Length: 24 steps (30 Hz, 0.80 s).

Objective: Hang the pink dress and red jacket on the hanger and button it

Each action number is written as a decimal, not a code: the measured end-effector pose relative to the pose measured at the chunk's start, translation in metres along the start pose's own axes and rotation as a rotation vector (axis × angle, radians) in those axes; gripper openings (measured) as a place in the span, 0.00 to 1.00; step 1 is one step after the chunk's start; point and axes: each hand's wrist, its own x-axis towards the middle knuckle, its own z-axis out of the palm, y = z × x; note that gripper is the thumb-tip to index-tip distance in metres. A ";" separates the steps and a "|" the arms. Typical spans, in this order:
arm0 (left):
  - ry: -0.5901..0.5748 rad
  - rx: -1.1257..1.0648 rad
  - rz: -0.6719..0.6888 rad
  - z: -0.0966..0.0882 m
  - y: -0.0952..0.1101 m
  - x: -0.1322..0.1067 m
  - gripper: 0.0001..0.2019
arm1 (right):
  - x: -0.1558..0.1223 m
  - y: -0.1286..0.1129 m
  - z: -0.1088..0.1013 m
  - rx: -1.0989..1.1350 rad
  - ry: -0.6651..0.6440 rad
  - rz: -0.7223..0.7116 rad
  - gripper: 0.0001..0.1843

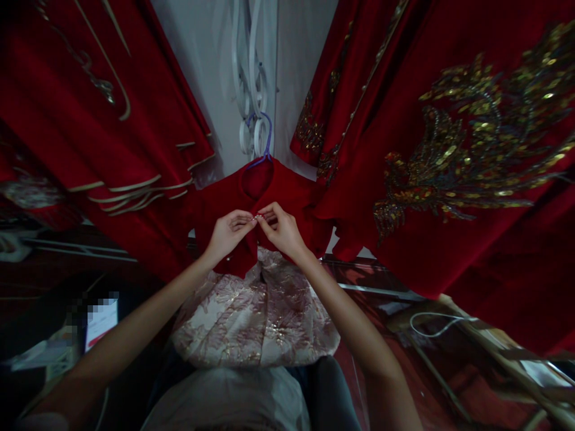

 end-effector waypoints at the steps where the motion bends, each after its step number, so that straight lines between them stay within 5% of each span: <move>1: 0.004 -0.001 -0.003 0.000 -0.001 0.000 0.10 | 0.000 0.000 0.000 0.005 0.000 0.006 0.09; 24: -0.069 0.102 0.033 -0.013 0.005 0.001 0.08 | 0.003 -0.004 0.002 -0.015 0.012 0.054 0.11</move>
